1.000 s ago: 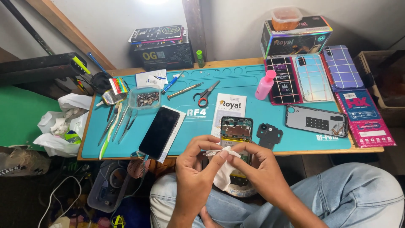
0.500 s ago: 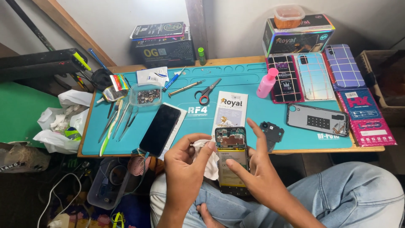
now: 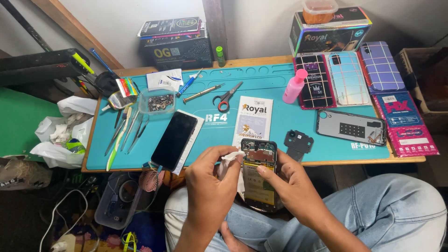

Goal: Cleaning internal phone components with a cloth and reassembling them into the phone chassis.

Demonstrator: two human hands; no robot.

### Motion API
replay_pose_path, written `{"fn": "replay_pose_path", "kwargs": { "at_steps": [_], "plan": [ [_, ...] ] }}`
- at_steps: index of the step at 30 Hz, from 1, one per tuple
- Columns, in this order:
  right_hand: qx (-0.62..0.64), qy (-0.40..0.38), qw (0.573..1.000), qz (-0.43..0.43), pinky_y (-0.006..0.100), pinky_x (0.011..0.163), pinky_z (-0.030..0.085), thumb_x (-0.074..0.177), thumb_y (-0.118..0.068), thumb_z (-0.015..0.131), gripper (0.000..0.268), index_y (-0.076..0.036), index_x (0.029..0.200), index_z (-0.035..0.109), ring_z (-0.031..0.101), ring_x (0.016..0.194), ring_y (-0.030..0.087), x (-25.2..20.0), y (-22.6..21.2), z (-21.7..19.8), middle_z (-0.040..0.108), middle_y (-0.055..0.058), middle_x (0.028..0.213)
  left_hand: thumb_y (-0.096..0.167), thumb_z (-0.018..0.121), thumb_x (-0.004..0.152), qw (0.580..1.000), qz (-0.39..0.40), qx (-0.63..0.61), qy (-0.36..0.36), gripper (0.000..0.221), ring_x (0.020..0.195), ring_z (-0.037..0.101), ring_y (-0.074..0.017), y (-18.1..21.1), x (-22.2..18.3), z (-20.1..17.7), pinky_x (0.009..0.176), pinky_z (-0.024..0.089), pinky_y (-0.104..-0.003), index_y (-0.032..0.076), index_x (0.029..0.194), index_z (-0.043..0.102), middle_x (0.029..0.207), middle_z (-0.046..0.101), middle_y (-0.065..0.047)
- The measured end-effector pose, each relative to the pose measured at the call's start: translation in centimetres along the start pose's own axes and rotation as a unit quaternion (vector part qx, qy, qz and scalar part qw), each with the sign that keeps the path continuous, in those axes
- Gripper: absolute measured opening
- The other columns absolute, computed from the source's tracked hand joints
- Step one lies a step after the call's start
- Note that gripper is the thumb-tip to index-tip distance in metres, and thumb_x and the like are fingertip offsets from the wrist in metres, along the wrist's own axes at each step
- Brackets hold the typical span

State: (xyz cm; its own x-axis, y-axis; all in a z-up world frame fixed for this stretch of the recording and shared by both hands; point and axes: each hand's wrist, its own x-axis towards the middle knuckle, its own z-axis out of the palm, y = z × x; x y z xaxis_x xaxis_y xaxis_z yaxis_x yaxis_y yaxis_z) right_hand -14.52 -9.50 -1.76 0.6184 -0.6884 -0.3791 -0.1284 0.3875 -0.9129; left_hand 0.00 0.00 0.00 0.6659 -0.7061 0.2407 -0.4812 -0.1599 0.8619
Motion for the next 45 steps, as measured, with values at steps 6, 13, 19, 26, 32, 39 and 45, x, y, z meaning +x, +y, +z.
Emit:
{"fn": "replay_pose_path", "kwargs": {
  "at_steps": [6,13,19,26,32,39,45],
  "plan": [
    [0.007,-0.037,0.997,-0.068,0.037,0.109,0.060,0.098,-0.018,0.066,0.045,-0.007,0.142,0.072,0.074,0.127,0.015,0.2,0.9,0.2,0.080,0.006,0.142,0.000,0.068,0.096,0.991,0.126,0.042,0.008,0.009,0.082,0.070,-0.0287,-0.4,0.1,0.7,0.068,0.057,-0.039,0.001,0.104,0.071,0.097,0.069,-0.013],
    [-0.028,-0.053,0.988,-0.146,0.035,0.117,0.053,0.101,-0.016,0.064,0.043,-0.004,0.143,0.069,0.069,0.134,0.015,0.5,1.2,0.3,0.075,0.006,0.145,0.002,0.069,0.098,0.986,0.152,0.064,-0.005,0.012,0.079,0.067,-0.0291,-0.9,0.3,1.3,0.069,0.055,-0.040,0.000,0.109,0.069,0.100,0.066,-0.015],
    [-0.038,-0.071,0.980,-0.181,0.036,0.118,0.052,0.103,-0.016,0.062,0.042,-0.003,0.142,0.069,0.067,0.136,0.016,0.3,0.8,0.6,0.074,0.007,0.146,-0.001,0.069,0.095,0.985,0.156,0.079,-0.008,0.016,0.082,0.067,-0.0308,-1.1,0.4,1.6,0.069,0.057,-0.041,0.000,0.111,0.066,0.101,0.064,-0.016],
    [-0.125,-0.025,0.971,-0.203,0.033,0.116,0.051,0.104,-0.013,0.059,0.044,-0.007,0.147,0.068,0.063,0.137,0.014,-0.8,0.1,1.3,0.074,0.004,0.145,-0.001,0.070,0.094,0.984,0.162,0.067,0.024,0.015,0.078,0.066,-0.0292,-1.2,0.3,2.2,0.067,0.055,-0.038,-0.002,0.109,0.067,0.097,0.065,-0.016],
    [-0.281,-0.002,0.936,-0.213,0.020,0.080,0.050,0.102,-0.010,0.063,0.059,-0.024,0.159,0.056,0.058,0.087,0.002,-1.0,-0.1,0.9,0.083,0.000,0.131,0.003,0.073,0.091,0.836,-0.373,-0.399,0.044,0.011,0.057,0.052,-0.0160,0.2,0.9,3.0,0.054,0.041,-0.033,0.002,0.080,0.071,0.064,0.060,-0.006],
    [-0.233,-0.007,0.967,-0.107,0.025,0.052,0.048,0.100,-0.014,0.065,0.054,-0.025,0.153,0.069,0.046,0.063,0.005,-0.6,-2.1,0.7,0.067,-0.008,0.093,-0.004,0.070,0.096,0.953,0.292,0.064,0.043,0.013,0.083,0.065,-0.0319,-3.7,1.2,2.7,0.074,0.058,-0.041,-0.003,0.107,0.063,0.095,0.065,-0.016],
    [-0.273,-0.020,0.940,-0.202,0.023,0.091,0.051,0.102,-0.010,0.061,0.053,-0.018,0.154,0.062,0.058,0.111,0.004,-0.3,-1.8,0.8,0.074,-0.002,0.150,0.008,0.077,0.091,0.898,-0.295,-0.325,0.022,0.012,0.062,0.059,-0.0143,-1.3,1.2,3.4,0.060,0.048,-0.033,0.005,0.081,0.071,0.067,0.065,-0.003]
  ]
}}
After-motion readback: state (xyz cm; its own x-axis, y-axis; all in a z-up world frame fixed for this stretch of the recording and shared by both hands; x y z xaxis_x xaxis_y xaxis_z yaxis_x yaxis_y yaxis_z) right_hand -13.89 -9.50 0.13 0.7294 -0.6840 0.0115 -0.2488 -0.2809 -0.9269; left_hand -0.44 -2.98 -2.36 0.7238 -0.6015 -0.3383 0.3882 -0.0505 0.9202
